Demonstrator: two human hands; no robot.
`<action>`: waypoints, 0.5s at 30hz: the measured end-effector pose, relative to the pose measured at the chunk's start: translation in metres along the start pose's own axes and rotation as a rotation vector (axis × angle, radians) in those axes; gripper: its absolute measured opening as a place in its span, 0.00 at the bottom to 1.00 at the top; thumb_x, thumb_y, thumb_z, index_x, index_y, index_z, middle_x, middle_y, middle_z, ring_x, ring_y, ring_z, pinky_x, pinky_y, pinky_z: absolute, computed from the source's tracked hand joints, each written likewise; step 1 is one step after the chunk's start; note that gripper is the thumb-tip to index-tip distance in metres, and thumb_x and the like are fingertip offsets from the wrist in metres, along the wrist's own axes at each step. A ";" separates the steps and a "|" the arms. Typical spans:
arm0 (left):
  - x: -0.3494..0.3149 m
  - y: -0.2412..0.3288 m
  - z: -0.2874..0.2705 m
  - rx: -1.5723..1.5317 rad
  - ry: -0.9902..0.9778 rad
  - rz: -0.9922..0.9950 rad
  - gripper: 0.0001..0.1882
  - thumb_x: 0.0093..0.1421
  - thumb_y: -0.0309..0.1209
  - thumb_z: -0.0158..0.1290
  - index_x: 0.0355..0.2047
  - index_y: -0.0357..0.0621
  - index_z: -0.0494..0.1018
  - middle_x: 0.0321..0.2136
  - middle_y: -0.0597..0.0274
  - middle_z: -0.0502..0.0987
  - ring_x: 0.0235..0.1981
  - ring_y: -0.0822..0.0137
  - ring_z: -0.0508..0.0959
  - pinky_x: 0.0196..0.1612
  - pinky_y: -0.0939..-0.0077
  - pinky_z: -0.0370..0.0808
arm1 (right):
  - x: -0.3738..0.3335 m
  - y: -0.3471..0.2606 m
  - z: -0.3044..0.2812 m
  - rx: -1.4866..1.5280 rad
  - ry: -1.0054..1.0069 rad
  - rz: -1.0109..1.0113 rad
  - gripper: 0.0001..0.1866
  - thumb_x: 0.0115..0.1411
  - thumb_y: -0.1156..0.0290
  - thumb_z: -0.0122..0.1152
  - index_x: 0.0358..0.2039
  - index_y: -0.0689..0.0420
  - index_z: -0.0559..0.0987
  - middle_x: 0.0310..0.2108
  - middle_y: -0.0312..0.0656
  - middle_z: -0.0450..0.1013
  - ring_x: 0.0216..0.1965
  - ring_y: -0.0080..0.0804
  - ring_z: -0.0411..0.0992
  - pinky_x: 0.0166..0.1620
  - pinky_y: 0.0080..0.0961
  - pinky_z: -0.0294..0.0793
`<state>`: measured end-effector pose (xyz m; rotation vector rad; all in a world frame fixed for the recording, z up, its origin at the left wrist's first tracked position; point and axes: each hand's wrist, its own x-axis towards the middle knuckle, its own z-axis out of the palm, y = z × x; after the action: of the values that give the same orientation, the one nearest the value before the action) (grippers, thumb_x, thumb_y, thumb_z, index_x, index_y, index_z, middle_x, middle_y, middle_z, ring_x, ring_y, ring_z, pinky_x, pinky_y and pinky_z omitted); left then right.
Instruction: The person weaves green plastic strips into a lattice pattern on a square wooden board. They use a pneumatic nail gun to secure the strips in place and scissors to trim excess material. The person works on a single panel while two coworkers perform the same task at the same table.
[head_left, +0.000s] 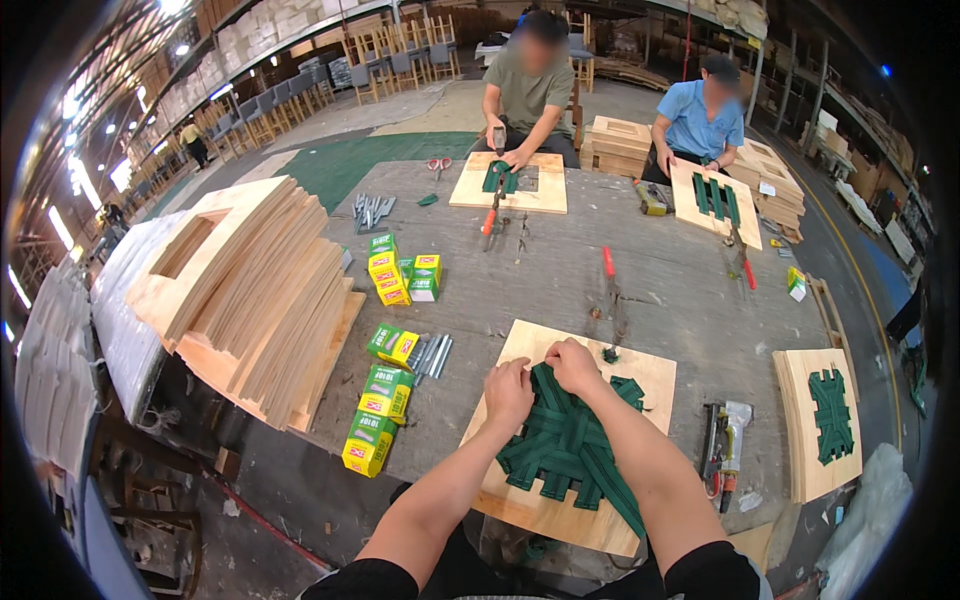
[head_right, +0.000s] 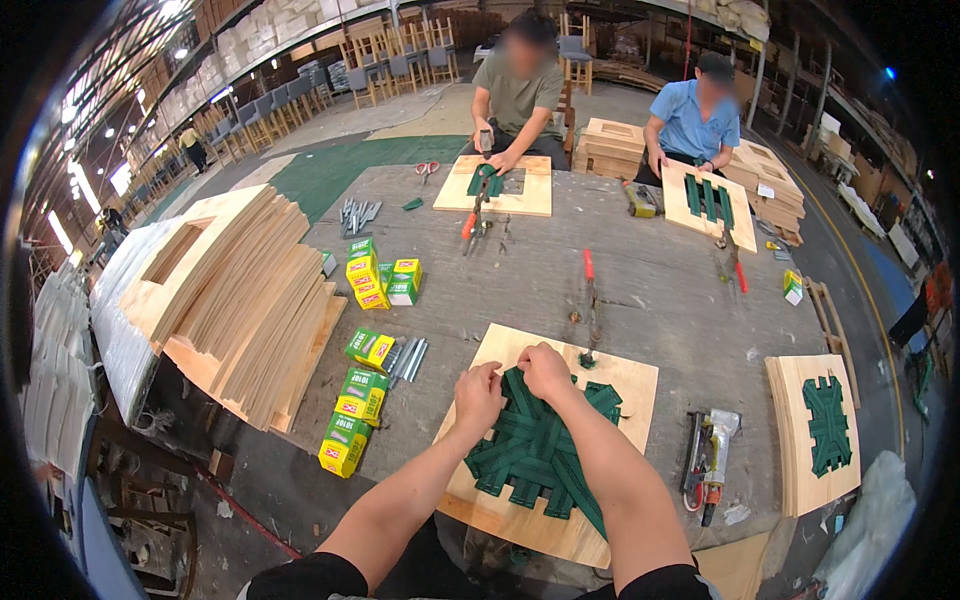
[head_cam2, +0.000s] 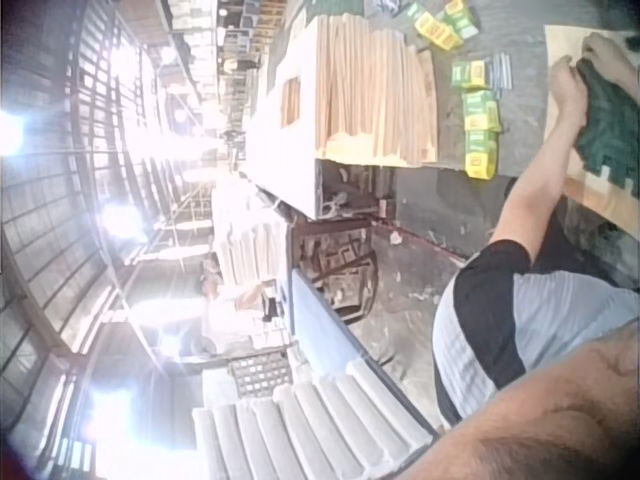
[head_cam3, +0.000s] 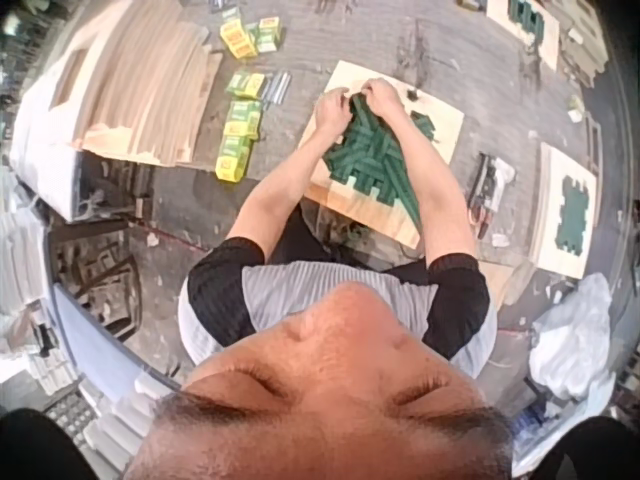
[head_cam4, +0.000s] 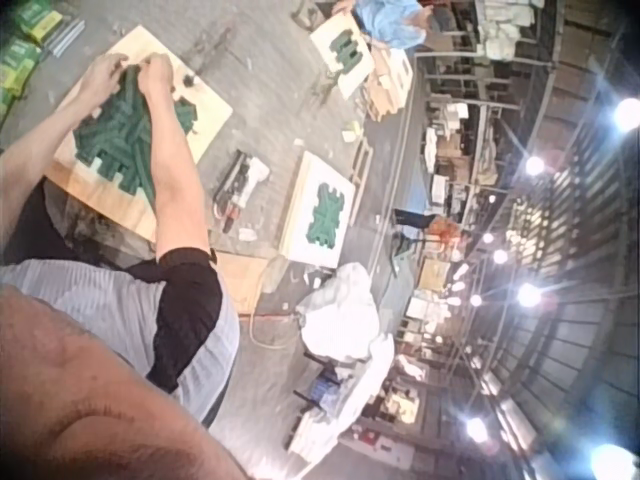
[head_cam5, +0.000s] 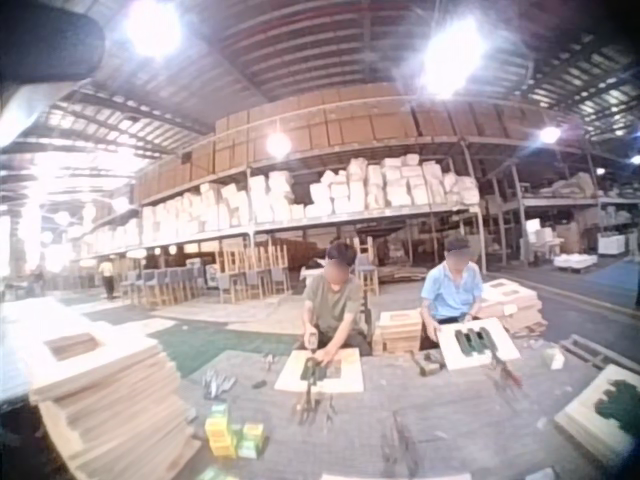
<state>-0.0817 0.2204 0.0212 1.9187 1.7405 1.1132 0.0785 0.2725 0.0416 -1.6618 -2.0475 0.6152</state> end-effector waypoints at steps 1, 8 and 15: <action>-0.003 -0.002 0.001 0.071 -0.003 0.032 0.14 0.62 0.26 0.58 0.48 0.42 0.80 0.40 0.54 0.82 0.45 0.50 0.80 0.50 0.56 0.75 | 0.005 0.003 0.002 -0.028 -0.017 0.040 0.07 0.63 0.70 0.63 0.37 0.57 0.85 0.43 0.50 0.77 0.45 0.51 0.77 0.50 0.43 0.76; -0.023 -0.007 0.005 0.226 -0.079 0.319 0.19 0.68 0.36 0.53 0.57 0.47 0.77 0.61 0.60 0.75 0.64 0.45 0.69 0.66 0.47 0.61 | 0.015 0.005 0.020 -0.045 -0.007 0.070 0.08 0.60 0.68 0.63 0.36 0.56 0.85 0.44 0.50 0.77 0.46 0.52 0.77 0.51 0.43 0.77; -0.021 -0.008 0.006 0.394 -0.153 0.257 0.23 0.72 0.43 0.46 0.61 0.48 0.75 0.65 0.65 0.72 0.69 0.43 0.64 0.71 0.37 0.52 | 0.019 -0.003 0.022 -0.054 0.003 0.125 0.08 0.60 0.67 0.64 0.38 0.55 0.85 0.44 0.48 0.77 0.48 0.50 0.77 0.52 0.44 0.77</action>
<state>-0.0814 0.2039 0.0050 2.4479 1.7650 0.7082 0.0594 0.2886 0.0267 -1.8318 -1.9857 0.6029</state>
